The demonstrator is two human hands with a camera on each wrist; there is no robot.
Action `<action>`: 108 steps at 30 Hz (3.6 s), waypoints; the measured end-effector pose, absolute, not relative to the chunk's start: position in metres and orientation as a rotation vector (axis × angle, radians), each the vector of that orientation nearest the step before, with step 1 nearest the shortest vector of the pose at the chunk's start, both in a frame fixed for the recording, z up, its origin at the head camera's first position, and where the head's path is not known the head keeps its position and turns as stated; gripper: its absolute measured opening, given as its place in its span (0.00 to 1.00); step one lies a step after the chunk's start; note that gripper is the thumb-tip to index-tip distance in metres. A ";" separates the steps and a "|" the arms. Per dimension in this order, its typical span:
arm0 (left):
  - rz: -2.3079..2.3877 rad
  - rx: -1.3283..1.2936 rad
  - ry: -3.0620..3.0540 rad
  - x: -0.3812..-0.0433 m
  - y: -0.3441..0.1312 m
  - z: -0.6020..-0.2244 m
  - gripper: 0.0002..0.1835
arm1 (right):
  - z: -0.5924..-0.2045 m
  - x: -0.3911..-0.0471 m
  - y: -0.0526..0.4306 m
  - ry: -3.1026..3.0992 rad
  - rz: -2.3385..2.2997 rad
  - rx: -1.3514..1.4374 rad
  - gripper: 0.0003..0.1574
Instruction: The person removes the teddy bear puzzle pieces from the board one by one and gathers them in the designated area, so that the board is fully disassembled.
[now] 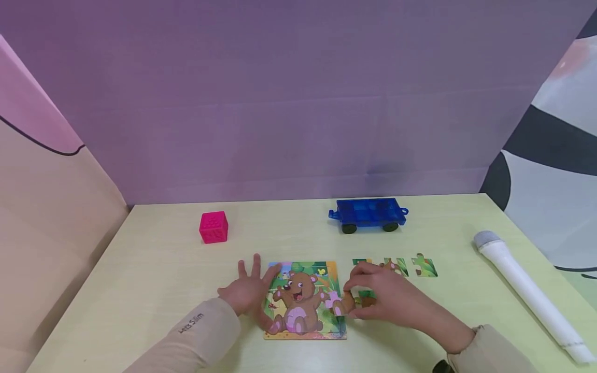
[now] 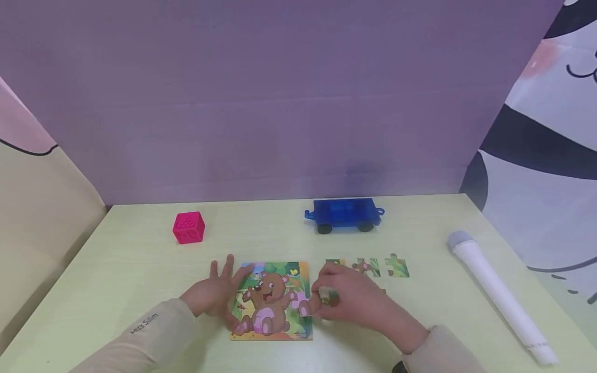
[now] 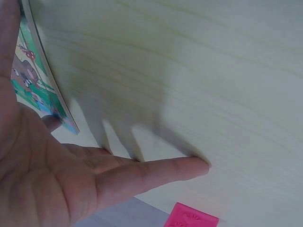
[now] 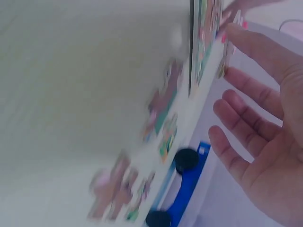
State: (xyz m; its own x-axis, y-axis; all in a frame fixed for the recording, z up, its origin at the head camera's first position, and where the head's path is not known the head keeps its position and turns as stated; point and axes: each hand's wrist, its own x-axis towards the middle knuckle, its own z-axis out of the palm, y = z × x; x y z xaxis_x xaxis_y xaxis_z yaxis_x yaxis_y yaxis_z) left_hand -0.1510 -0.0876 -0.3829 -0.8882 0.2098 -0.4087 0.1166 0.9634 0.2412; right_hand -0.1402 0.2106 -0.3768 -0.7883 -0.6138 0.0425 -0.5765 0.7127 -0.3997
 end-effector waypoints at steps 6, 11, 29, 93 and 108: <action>0.273 0.242 2.678 -0.151 -0.087 -0.385 0.66 | -0.370 -0.139 0.239 2.821 -0.607 -0.923 0.20; 0.272 0.234 2.670 -0.151 -0.087 -0.385 0.66 | -0.370 -0.134 0.267 2.912 -0.564 -0.911 0.21; 0.283 0.222 2.652 -0.150 -0.088 -0.380 0.66 | -0.391 -0.128 0.367 3.158 -0.638 -0.917 0.26; 0.309 0.180 2.698 -0.148 -0.086 -0.383 0.67 | -0.361 -0.144 0.207 2.922 -0.730 -0.727 0.15; 0.279 0.173 2.695 -0.149 -0.082 -0.383 0.65 | -0.374 -0.152 0.130 2.907 -0.734 -0.750 0.13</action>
